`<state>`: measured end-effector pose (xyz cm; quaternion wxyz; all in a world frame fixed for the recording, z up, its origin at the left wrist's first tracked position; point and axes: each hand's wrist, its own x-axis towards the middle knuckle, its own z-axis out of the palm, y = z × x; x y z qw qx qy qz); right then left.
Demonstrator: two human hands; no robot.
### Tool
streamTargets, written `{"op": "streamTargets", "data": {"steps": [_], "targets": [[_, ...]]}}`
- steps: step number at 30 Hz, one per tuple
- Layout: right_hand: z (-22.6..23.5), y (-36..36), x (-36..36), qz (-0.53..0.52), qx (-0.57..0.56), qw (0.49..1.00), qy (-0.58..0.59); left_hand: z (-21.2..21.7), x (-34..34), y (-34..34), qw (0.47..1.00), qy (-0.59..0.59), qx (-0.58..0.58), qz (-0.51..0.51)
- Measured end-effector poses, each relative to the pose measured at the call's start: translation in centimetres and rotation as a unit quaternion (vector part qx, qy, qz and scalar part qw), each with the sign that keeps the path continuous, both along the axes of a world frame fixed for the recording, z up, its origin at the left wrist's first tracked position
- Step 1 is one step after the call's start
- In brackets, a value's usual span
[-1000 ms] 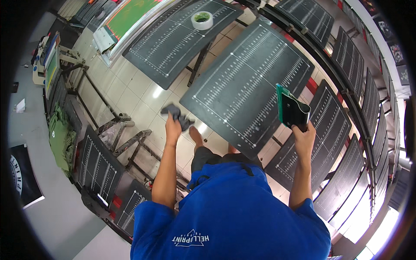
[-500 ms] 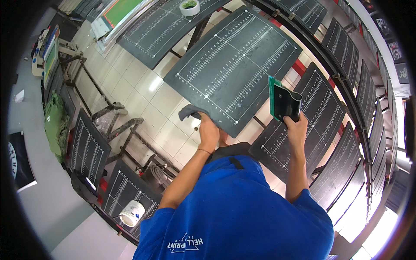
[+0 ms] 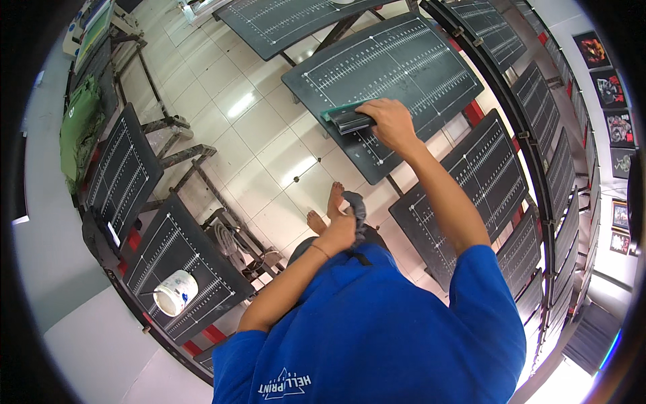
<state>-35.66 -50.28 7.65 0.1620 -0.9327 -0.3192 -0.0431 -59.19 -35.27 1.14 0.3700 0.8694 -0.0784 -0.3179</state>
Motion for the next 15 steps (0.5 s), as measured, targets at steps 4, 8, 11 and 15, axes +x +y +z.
{"op": "streamTargets", "data": {"steps": [4,8,11,15], "targets": [[-0.8,-2.1,-3.3,0.039,-0.037,0.998,-0.010,-4.6,-2.0,5.6,0.992,0.015,-0.001,0.122],[0.0,-7.3,-11.6,0.037,-0.055,0.998,0.023,-8.1,-3.3,10.1,0.964,-0.011,-0.081,0.254],[1.7,-11.3,-16.2,0.036,-0.071,0.995,0.057,-8.1,-2.7,11.2,0.905,0.110,-0.187,0.365],[4.4,-14.7,-17.0,-0.083,-0.010,0.996,0.016,-8.2,-2.1,11.2,0.836,0.156,-0.307,0.426]]}}
